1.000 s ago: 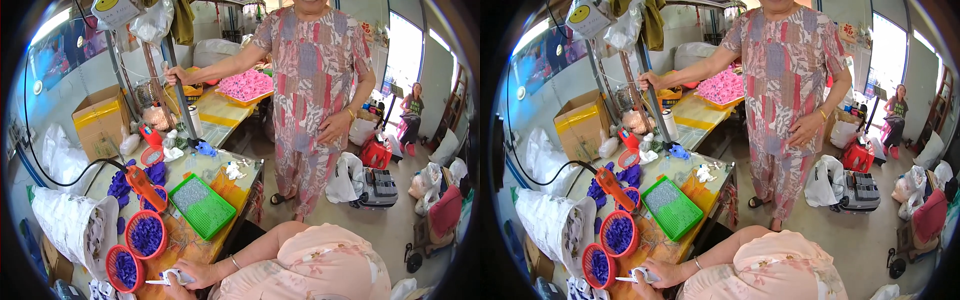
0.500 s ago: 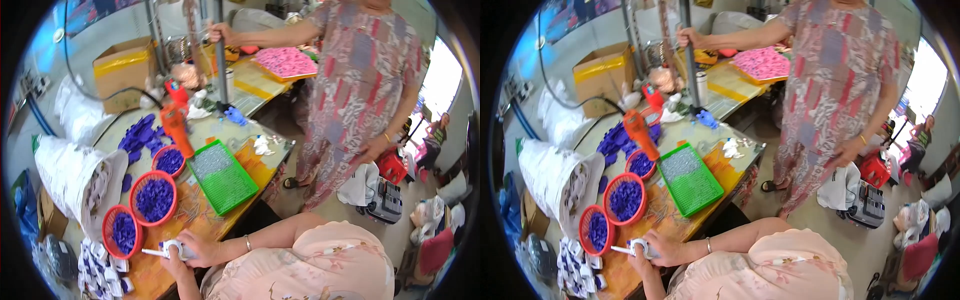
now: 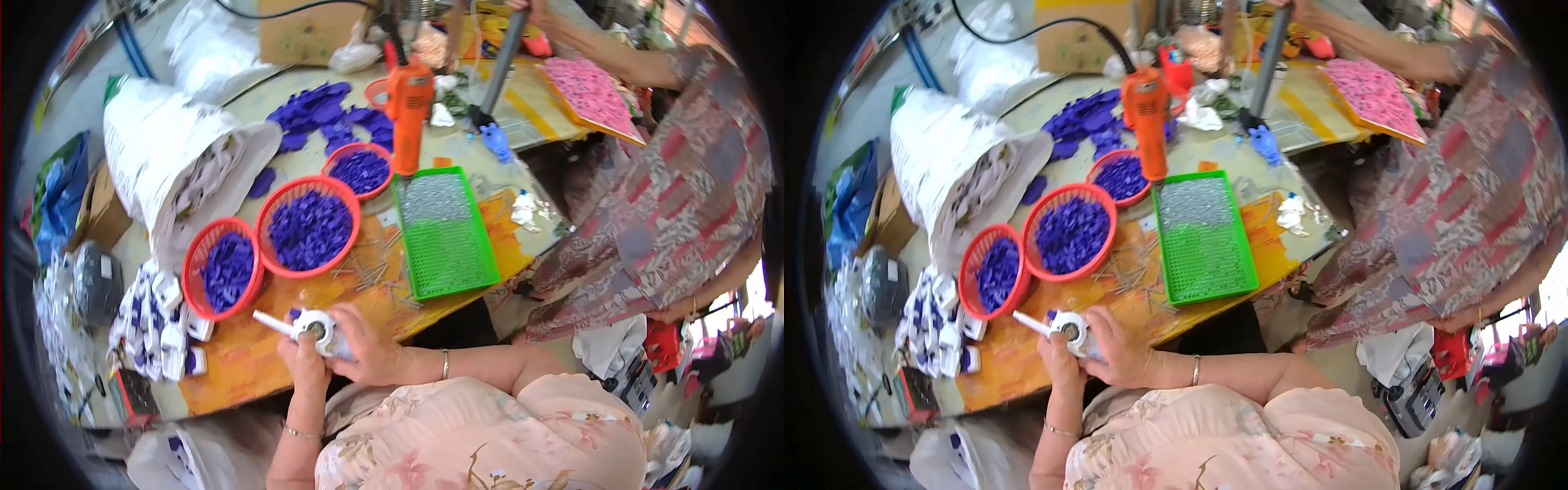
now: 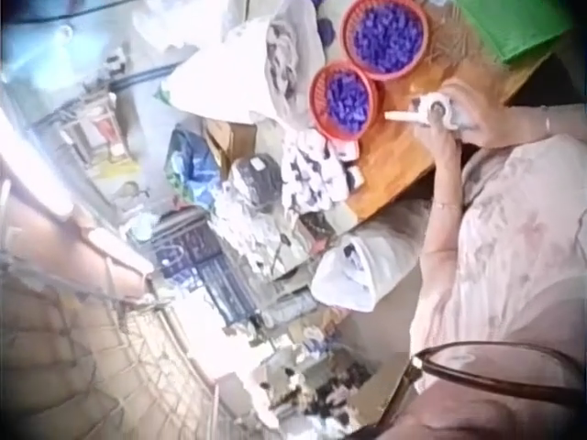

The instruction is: Assembling plastic toy walkie-talkies by joining internal circuit components and outer casing pieces.

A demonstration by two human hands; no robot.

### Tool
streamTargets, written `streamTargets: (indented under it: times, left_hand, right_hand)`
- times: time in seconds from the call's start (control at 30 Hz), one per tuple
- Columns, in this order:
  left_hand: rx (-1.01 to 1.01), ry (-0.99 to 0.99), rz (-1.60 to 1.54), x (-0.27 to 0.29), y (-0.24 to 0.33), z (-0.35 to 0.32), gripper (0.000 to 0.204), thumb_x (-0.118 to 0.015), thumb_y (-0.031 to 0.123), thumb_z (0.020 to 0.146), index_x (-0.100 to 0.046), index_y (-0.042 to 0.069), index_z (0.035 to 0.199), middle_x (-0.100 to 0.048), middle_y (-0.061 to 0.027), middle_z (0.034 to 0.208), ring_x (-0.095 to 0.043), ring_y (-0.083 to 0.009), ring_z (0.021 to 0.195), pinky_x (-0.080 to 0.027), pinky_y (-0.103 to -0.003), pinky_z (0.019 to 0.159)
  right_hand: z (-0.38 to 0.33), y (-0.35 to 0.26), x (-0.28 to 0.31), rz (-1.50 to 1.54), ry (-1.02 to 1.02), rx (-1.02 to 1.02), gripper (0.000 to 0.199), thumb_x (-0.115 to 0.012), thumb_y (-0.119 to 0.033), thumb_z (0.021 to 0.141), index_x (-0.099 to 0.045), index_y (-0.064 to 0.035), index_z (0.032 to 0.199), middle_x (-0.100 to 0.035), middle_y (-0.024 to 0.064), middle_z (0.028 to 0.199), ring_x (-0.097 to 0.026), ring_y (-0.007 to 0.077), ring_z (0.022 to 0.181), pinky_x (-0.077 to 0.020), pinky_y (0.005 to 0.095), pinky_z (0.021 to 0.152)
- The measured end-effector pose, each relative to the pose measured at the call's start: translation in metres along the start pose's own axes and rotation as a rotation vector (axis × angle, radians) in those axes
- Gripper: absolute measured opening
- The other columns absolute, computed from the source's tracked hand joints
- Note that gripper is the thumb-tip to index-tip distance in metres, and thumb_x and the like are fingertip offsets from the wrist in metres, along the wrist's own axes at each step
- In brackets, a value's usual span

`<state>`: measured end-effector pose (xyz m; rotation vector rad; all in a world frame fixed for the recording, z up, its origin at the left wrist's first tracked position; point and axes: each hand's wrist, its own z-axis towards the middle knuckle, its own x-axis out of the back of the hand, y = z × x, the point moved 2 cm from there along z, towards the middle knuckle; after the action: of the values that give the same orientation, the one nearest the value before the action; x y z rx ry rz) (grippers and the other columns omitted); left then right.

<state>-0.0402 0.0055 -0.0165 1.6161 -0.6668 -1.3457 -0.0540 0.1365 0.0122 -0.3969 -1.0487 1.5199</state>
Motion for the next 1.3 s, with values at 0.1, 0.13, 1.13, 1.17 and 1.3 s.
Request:
streamTargets:
  times: [0.1,0.13,1.13,1.17,1.3]
  left_hand:
    - [0.002,0.043,0.064,-0.005,0.004,-0.002,0.046,-0.066,0.031,0.079,-0.052,0.001,0.111,-0.058,-0.0027,0.095,-0.058,-0.0118,0.082,-0.049,-0.026,0.072]
    - [-0.023,0.026,0.102,-0.002,0.000,-0.002,0.059,-0.071,0.046,0.078,-0.051,0.001,0.112,-0.058,-0.0027,0.095,-0.059,-0.0119,0.082,-0.049,-0.026,0.071]
    - [0.151,-0.204,-0.213,0.010,0.028,-0.015,0.054,-0.049,0.011,0.092,-0.029,0.004,0.141,-0.044,-0.0112,0.132,-0.049,-0.0236,0.118,-0.049,-0.036,0.091]
    - [0.162,-0.205,-0.210,0.012,0.027,-0.015,0.053,-0.049,0.011,0.092,-0.029,0.003,0.141,-0.045,-0.0123,0.132,-0.050,-0.0242,0.117,-0.050,-0.036,0.089]
    - [0.238,-0.187,-0.223,0.019,0.023,-0.015,0.050,-0.049,0.008,0.091,-0.032,-0.001,0.138,-0.047,-0.0152,0.129,-0.055,-0.0241,0.112,-0.054,-0.034,0.082]
  right_hand:
    - [-0.003,-0.004,0.000,-0.029,0.001,-0.018,0.065,-0.070,-0.007,0.071,-0.034,0.0056,0.124,-0.040,0.0253,0.117,-0.045,0.0423,0.106,-0.0390,0.0436,0.092]
    - [-0.003,-0.005,0.001,-0.044,-0.012,-0.027,0.066,-0.071,-0.007,0.071,-0.034,0.0051,0.124,-0.040,0.0251,0.117,-0.045,0.0421,0.106,-0.0391,0.0436,0.093]
    - [0.002,0.004,0.005,-0.002,-0.118,-0.058,0.062,-0.069,-0.005,0.068,-0.038,0.0048,0.121,-0.046,0.0217,0.113,-0.048,0.0358,0.105,-0.0407,0.0397,0.091]
    - [0.003,0.002,0.006,-0.058,-0.098,-0.027,0.063,-0.069,-0.004,0.068,-0.038,0.0049,0.122,-0.045,0.0223,0.113,-0.048,0.0367,0.105,-0.0411,0.0404,0.091]
    - [0.003,0.001,0.005,-0.109,-0.082,0.015,0.063,-0.069,-0.002,0.067,-0.037,0.0049,0.122,-0.044,0.0232,0.114,-0.049,0.0385,0.103,-0.0428,0.0415,0.089]
